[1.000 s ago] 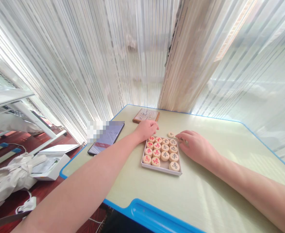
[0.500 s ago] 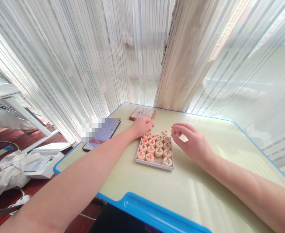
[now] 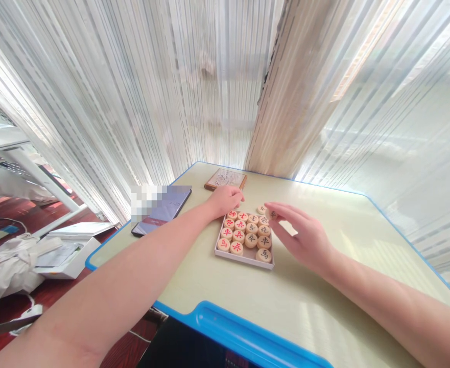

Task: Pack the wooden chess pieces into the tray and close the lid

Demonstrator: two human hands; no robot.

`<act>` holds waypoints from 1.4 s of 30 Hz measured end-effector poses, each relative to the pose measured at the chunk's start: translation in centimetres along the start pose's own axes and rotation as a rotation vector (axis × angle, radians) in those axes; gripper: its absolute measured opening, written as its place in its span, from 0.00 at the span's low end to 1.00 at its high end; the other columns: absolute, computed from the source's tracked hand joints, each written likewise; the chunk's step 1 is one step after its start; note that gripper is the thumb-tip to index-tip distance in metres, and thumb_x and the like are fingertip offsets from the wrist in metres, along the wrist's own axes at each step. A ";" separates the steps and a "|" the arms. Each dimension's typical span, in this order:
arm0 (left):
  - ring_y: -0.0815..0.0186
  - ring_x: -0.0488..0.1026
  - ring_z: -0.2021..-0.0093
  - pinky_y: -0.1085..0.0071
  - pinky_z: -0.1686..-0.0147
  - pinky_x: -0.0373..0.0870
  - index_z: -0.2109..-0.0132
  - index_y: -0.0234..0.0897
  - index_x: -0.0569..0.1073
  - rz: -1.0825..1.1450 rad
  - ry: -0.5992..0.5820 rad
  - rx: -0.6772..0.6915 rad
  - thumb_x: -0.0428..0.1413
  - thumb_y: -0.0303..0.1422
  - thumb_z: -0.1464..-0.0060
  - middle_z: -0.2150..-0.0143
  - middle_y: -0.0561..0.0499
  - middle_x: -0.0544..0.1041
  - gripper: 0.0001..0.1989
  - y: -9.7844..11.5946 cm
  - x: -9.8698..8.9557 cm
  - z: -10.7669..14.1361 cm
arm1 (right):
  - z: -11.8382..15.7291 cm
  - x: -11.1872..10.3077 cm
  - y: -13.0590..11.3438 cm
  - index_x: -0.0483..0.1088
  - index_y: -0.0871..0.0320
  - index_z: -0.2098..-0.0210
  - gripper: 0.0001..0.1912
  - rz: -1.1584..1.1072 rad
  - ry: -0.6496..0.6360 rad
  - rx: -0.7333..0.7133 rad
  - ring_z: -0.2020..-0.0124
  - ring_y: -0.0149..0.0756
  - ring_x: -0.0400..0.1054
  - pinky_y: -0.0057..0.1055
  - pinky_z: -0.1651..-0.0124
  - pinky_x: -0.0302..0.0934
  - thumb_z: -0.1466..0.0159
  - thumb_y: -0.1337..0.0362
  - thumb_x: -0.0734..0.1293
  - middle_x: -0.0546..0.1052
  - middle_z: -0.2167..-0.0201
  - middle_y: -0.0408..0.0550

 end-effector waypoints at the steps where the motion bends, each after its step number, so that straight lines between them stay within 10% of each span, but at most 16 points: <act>1: 0.70 0.69 0.75 0.74 0.74 0.62 0.70 0.34 0.75 0.002 0.002 0.007 0.46 0.32 0.50 0.78 0.53 0.74 0.14 0.0 0.0 0.0 | 0.1 0.1 -0.7 0.68 0.58 0.53 0.13 -0.011 -0.033 -0.049 0.66 0.33 0.72 0.32 0.61 0.69 0.37 0.67 0.63 0.77 0.63 0.52; 21: 0.67 0.71 0.73 0.71 0.70 0.64 0.69 0.35 0.76 -0.057 -0.007 0.045 0.46 0.31 0.50 0.76 0.53 0.76 0.14 0.1 0.1 -0.1 | 0.2 1.1 -3.5 0.73 0.56 0.67 0.07 -0.097 -0.386 -0.290 0.68 0.32 0.66 0.32 0.61 0.64 0.38 0.69 0.63 0.79 0.65 0.48; 42: 0.67 0.72 0.70 0.71 0.66 0.66 0.69 0.34 0.77 -0.117 -0.017 0.071 0.46 0.31 0.49 0.73 0.51 0.77 0.14 0.6 -0.2 0.0 | 0.7 1.1 -2.9 0.73 0.56 0.54 0.15 0.072 -0.476 -0.375 0.61 0.37 0.67 0.37 0.57 0.62 0.37 0.63 0.61 0.78 0.57 0.52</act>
Point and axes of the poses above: each hand's wrist, its own z-axis away from the middle knuckle, its own x-axis out of the palm, y = z × x, the point moved 3 cm from there along -z, towards the middle knuckle
